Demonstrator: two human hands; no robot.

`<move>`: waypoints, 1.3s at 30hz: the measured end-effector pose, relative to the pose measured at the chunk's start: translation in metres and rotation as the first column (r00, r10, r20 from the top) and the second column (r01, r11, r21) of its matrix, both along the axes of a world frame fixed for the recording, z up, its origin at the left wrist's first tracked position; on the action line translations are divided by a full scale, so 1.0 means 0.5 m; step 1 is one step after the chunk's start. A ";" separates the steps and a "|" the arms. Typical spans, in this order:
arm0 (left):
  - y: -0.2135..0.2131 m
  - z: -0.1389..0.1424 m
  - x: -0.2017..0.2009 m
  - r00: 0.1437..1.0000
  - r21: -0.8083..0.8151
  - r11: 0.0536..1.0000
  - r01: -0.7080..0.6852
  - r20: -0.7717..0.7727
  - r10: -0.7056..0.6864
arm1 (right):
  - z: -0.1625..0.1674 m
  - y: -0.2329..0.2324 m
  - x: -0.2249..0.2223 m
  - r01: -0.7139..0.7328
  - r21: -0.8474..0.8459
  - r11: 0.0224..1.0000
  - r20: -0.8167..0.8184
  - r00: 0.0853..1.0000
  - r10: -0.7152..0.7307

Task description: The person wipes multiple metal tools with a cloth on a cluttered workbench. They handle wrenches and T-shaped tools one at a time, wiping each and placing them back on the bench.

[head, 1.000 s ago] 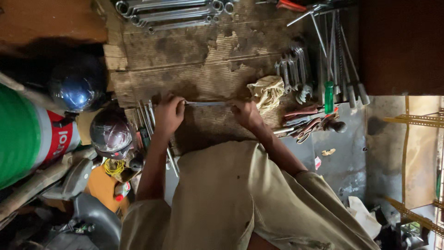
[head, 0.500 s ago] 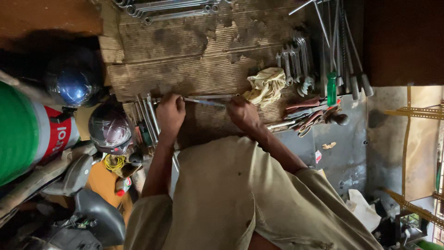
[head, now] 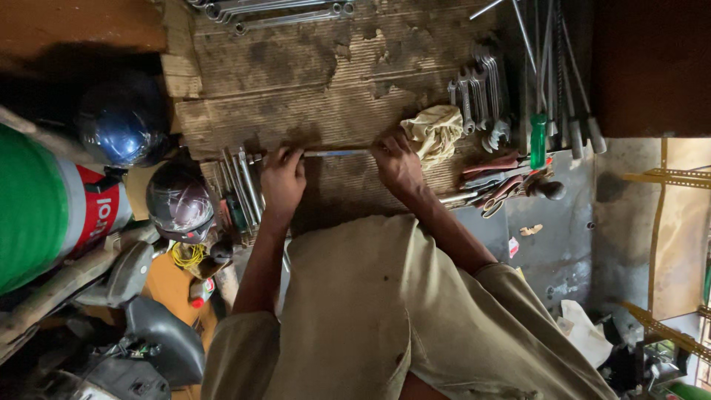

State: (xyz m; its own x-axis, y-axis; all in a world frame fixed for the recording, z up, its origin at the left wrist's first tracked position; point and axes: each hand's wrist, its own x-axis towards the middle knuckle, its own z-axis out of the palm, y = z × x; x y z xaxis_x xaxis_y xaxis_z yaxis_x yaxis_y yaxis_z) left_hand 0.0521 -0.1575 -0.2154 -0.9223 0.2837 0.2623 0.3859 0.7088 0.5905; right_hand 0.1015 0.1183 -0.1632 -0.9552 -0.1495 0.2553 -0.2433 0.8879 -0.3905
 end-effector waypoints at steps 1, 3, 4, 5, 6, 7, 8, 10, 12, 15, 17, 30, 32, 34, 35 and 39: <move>0.001 -0.001 0.001 1.000 0.006 1.000 0.001 0.011 -0.002 | -0.003 0.002 0.000 -0.001 0.004 1.000 0.011 1.000 0.001; 0.000 -0.006 0.000 1.000 0.016 1.000 0.001 0.029 -0.002 | -0.010 0.006 0.000 -0.005 0.011 1.000 0.029 1.000 0.005; -0.002 -0.009 0.000 0.999 -0.003 1.000 0.012 0.044 -0.012 | -0.014 0.008 -0.002 -0.014 0.004 1.000 0.034 0.999 0.014; -0.004 -0.013 -0.001 0.998 -0.022 0.999 0.024 0.057 -0.023 | -0.018 0.012 -0.003 -0.023 -0.002 1.000 0.039 0.999 0.023; -0.006 -0.018 -0.003 0.997 -0.039 0.999 0.038 0.071 -0.035 | -0.023 0.016 -0.005 -0.030 -0.008 1.000 0.042 0.999 0.030; -0.008 -0.022 -0.005 0.996 -0.074 0.995 0.065 0.059 -0.061 | -0.028 0.021 -0.006 -0.039 -0.012 0.999 0.056 0.998 0.039; -0.011 -0.028 -0.009 0.995 -0.108 0.990 0.091 0.044 -0.086 | -0.033 0.025 -0.006 -0.048 -0.014 0.999 0.066 0.997 0.049; -0.012 -0.039 -0.020 0.992 -0.154 0.980 0.127 0.045 -0.121 | -0.047 0.036 -0.010 -0.065 -0.001 0.998 0.094 0.993 0.065; -0.013 -0.047 -0.028 0.987 -0.179 0.973 0.149 0.087 -0.136 | -0.063 0.041 -0.013 -0.083 0.024 0.996 0.139 0.987 0.079; -0.010 -0.053 -0.038 0.964 -0.228 0.952 0.204 0.215 -0.155 | -0.084 0.048 -0.023 -0.149 0.158 0.976 0.351 0.933 0.086; -0.010 -0.051 -0.043 0.945 -0.275 0.932 0.235 0.290 -0.153 | -0.088 0.053 -0.026 -0.167 0.122 0.978 0.223 0.965 0.137; -0.011 -0.003 -0.223 0.998 -0.095 0.994 0.045 0.046 -0.041 | -0.041 0.041 -0.253 -0.172 0.112 0.979 0.067 0.984 0.165; -0.010 0.006 -0.261 0.999 -0.099 0.995 0.010 -0.040 -0.013 | -0.052 0.030 -0.293 -0.144 0.044 0.989 0.001 0.990 0.144; -0.012 0.013 -0.293 0.998 -0.105 0.994 -0.021 -0.056 0.015 | -0.061 0.025 -0.329 -0.123 0.010 0.992 -0.041 0.992 0.123; -0.013 0.015 -0.304 0.999 -0.111 0.993 -0.033 -0.026 0.031 | -0.065 0.022 -0.340 -0.114 0.011 0.993 -0.048 0.992 0.114; -0.007 0.015 -0.349 0.994 -0.103 0.993 -0.055 -0.096 0.045 | -0.073 0.015 -0.382 -0.112 -0.035 0.993 -0.109 0.988 0.108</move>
State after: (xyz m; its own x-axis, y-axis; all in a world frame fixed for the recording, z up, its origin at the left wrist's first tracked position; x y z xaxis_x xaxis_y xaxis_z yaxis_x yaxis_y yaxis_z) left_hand -0.1226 -0.1612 -0.2079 -0.9091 0.2684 0.3187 0.3981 0.7852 0.4743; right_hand -0.0896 0.1260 -0.1996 -0.9004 -0.2398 0.3629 -0.3811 0.8371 -0.3925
